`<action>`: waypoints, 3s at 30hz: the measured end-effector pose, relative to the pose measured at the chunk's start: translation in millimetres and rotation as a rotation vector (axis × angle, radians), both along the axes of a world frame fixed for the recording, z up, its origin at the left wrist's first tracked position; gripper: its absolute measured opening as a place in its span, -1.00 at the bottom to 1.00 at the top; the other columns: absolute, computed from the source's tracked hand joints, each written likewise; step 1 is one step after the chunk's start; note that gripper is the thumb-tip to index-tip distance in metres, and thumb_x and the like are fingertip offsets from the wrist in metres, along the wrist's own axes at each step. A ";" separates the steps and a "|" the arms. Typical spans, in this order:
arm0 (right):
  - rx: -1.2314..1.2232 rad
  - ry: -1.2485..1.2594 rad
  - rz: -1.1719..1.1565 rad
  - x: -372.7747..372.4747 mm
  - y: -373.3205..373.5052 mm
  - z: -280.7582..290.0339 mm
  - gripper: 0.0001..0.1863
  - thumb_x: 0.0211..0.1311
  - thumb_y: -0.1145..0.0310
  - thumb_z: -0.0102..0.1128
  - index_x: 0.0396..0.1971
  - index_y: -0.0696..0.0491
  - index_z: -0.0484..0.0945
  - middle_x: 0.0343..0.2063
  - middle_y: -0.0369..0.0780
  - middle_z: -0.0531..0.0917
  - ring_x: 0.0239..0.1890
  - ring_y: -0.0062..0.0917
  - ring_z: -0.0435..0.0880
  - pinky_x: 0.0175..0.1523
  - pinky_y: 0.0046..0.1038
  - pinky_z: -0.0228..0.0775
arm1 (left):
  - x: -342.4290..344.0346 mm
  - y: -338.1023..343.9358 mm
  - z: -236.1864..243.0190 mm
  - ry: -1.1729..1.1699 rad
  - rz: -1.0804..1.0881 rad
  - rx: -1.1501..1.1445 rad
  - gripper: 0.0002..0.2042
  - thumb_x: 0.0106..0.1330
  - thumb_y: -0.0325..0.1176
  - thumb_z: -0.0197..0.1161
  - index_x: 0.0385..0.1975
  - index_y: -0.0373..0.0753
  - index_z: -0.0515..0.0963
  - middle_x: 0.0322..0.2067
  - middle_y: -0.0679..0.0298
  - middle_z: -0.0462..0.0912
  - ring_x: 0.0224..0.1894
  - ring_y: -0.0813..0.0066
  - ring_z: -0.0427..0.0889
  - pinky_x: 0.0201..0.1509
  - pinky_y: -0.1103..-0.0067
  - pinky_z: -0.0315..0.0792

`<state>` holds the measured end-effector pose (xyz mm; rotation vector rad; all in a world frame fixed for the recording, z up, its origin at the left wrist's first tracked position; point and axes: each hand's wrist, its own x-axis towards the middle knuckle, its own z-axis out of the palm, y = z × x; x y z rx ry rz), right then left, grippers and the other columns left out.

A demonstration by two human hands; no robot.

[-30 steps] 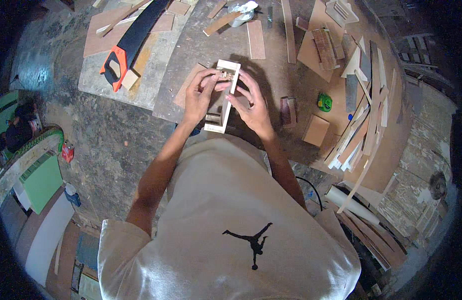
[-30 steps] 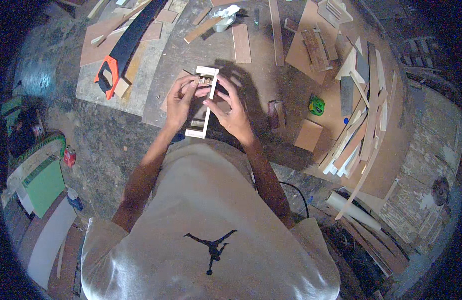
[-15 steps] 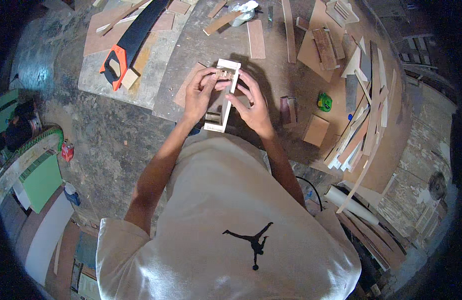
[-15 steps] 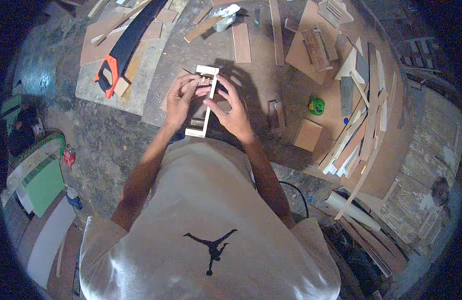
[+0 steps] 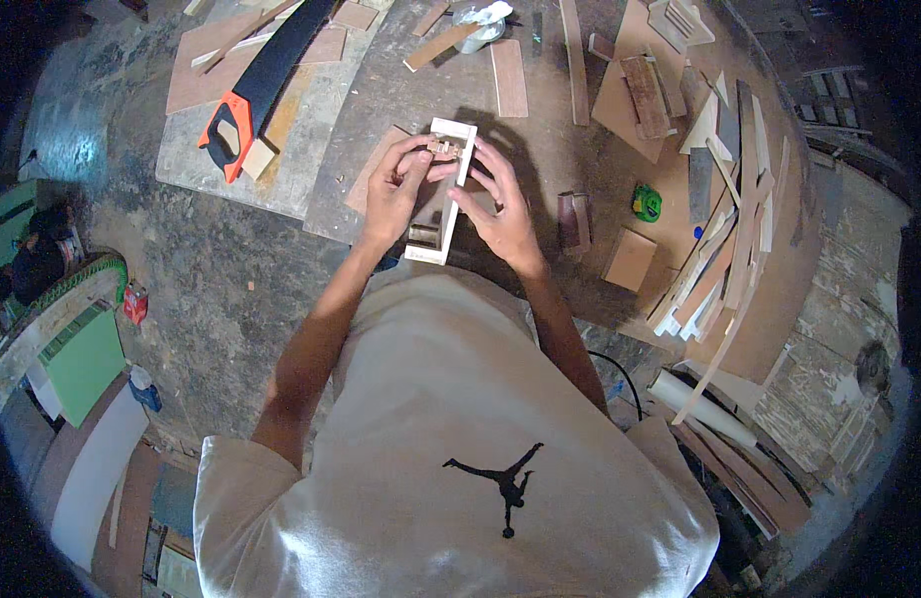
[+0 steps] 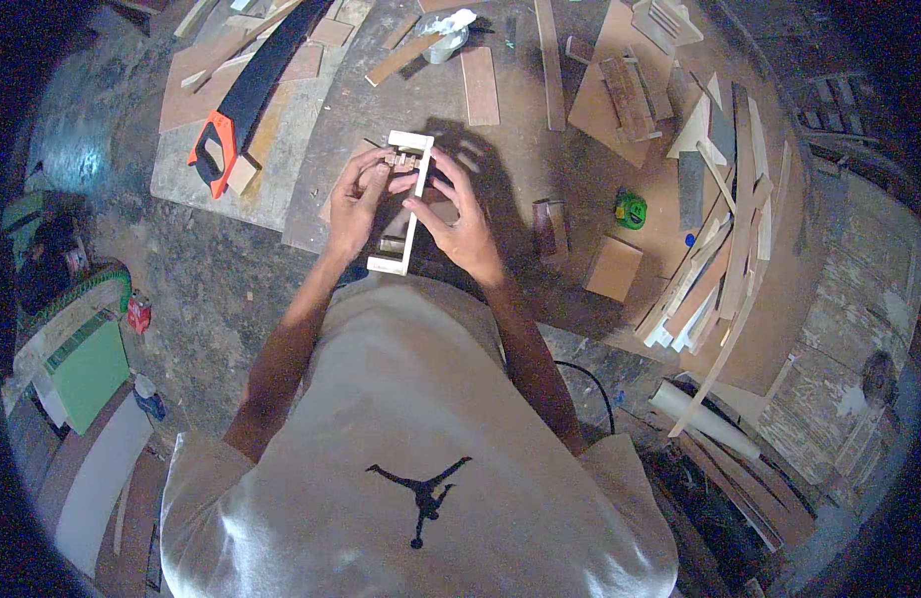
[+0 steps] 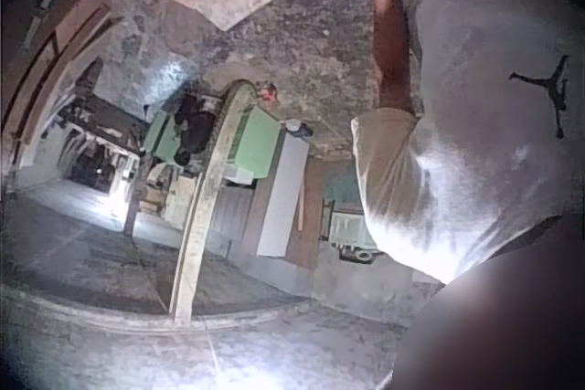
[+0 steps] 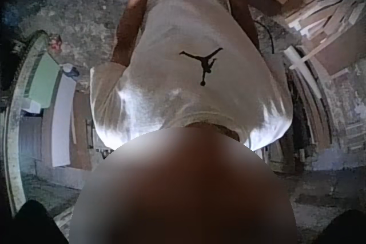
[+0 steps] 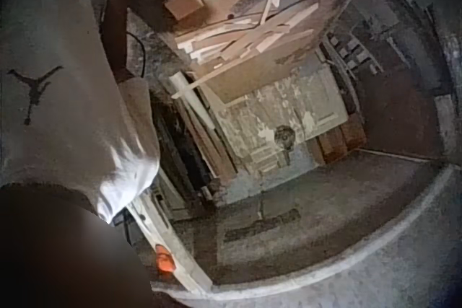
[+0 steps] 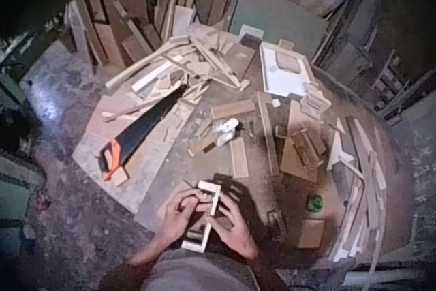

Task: Assembling small wooden components at a workbench in a workshop.

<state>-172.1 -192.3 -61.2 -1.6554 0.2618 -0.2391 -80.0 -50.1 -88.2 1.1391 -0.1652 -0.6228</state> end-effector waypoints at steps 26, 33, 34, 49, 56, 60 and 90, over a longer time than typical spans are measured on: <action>-0.042 -0.002 -0.003 0.3 -0.7 2.0 -0.30 0.16 0.53 0.37 0.28 0.16 0.26 0.31 -0.12 0.30 0.31 -0.38 0.36 0.32 -0.25 0.34 | 1.7 0.0 1.3 0.022 0.028 0.025 -0.76 0.48 -0.50 0.02 0.08 -0.40 0.40 -0.04 0.06 0.59 -0.06 0.21 0.68 0.01 0.45 0.62; -0.077 -0.027 0.002 1.2 -1.9 -0.3 -0.30 0.15 0.52 0.38 0.28 0.16 0.26 0.31 -0.12 0.31 0.30 -0.37 0.37 0.30 -0.26 0.37 | 2.6 -0.6 4.2 -0.103 0.030 0.154 -0.76 0.49 -0.48 0.01 0.08 -0.38 0.40 -0.05 0.06 0.61 -0.06 0.22 0.69 0.00 0.46 0.63; -0.078 -0.029 0.001 1.2 -2.2 -0.4 -0.30 0.15 0.51 0.38 0.28 0.16 0.26 0.31 -0.12 0.31 0.29 -0.37 0.38 0.30 -0.26 0.37 | 2.8 -1.1 5.2 -0.066 0.024 0.136 -0.76 0.49 -0.47 0.01 0.08 -0.38 0.40 -0.06 0.05 0.61 -0.06 0.22 0.69 0.00 0.45 0.63; -0.128 -0.058 -0.025 0.2 -1.3 -7.3 -0.26 0.16 0.42 0.40 0.30 0.16 0.24 0.28 -0.08 0.37 0.24 -0.31 0.46 0.24 -0.28 0.46 | 1.5 -2.5 -7.4 0.161 0.043 -0.051 -0.76 0.49 -0.46 0.02 0.06 -0.42 0.39 -0.07 -0.04 0.62 -0.06 0.19 0.69 0.05 0.40 0.62; -0.060 -0.046 0.000 0.3 -1.2 -2.6 -0.27 0.14 0.54 0.39 0.30 0.14 0.24 0.32 -0.13 0.30 0.30 -0.37 0.37 0.31 -0.23 0.36 | -0.5 -5.0 -12.0 0.158 0.042 -0.100 -0.78 0.49 -0.46 0.02 0.05 -0.38 0.37 -0.08 -0.07 0.61 -0.06 0.19 0.69 0.04 0.39 0.63; -0.085 -0.055 -0.014 0.8 -0.9 -3.8 -0.27 0.14 0.49 0.39 0.30 0.16 0.24 0.29 -0.10 0.33 0.27 -0.36 0.41 0.28 -0.25 0.41 | -0.4 -4.9 -11.1 0.156 0.039 -0.104 -0.78 0.49 -0.45 0.03 0.05 -0.35 0.36 -0.08 -0.08 0.61 -0.05 0.19 0.68 0.03 0.39 0.63; -0.308 -0.041 0.019 4.1 -8.7 7.2 -0.36 0.13 0.41 0.40 0.23 0.10 0.38 0.25 -0.08 0.39 0.25 -0.27 0.44 0.28 -0.26 0.39 | 0.9 -5.3 -6.1 0.155 0.021 -0.066 -0.78 0.50 -0.42 0.01 0.05 -0.35 0.38 -0.04 -0.04 0.61 -0.04 0.20 0.68 0.00 0.41 0.64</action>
